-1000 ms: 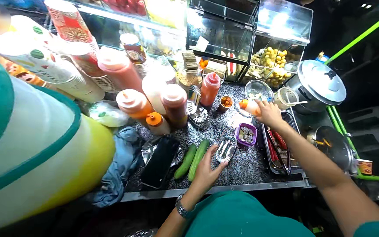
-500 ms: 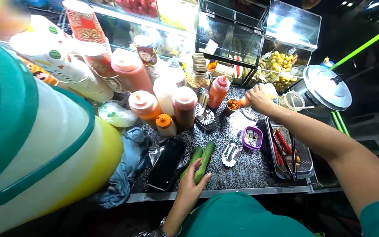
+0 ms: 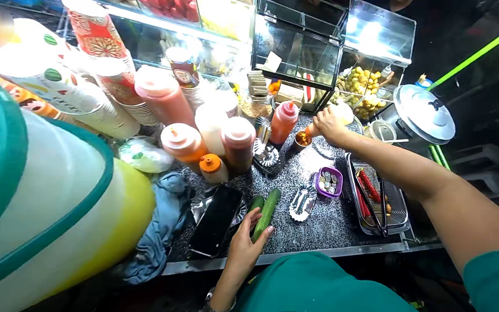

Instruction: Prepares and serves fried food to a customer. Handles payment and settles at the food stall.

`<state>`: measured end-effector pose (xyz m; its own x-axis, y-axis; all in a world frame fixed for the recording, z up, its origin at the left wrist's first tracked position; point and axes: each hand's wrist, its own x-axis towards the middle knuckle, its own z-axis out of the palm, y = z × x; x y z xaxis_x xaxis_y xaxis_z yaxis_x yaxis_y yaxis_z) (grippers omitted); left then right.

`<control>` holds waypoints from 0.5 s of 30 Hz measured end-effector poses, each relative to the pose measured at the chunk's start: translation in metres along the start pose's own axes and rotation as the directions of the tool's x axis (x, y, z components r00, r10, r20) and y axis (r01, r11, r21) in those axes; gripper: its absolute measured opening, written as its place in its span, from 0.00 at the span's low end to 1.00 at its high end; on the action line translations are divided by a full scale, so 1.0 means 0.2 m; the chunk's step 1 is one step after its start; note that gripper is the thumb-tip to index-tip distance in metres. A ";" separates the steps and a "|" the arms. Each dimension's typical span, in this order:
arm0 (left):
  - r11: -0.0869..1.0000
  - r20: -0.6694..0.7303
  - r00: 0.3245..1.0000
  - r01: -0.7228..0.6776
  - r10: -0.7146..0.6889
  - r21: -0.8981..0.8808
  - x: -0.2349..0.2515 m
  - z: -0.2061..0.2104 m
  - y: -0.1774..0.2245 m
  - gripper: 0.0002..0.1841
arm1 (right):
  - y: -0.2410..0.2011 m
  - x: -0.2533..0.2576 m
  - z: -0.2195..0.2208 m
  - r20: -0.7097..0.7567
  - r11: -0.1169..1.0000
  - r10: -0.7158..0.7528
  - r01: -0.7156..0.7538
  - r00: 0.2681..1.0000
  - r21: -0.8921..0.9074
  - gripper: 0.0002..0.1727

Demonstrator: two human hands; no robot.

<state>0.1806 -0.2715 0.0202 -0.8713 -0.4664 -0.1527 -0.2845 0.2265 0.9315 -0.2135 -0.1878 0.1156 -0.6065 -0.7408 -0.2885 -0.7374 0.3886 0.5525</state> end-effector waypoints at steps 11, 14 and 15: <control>1.000 0.022 1.000 0.000 0.000 0.016 0.04 0.02 -0.01 0.35 | 0.03 -0.11 0.01 -0.031 0.992 -0.124 0.124 0.992 0.007 0.22; 1.000 0.024 1.000 -0.011 0.011 0.022 0.05 0.02 0.01 0.35 | 0.01 -0.09 0.00 -0.057 0.988 -0.142 0.145 0.988 0.052 0.19; 1.000 0.022 1.000 -0.012 0.011 0.021 0.05 0.02 0.01 0.35 | 0.01 -0.08 0.01 -0.075 0.987 -0.146 0.151 0.986 0.054 0.20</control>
<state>0.1700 -0.2717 0.0189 -0.8832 -0.4445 -0.1497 -0.2828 0.2501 0.9260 -0.2055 -0.1745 0.1205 -0.4681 -0.8287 -0.3067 -0.8352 0.3015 0.4599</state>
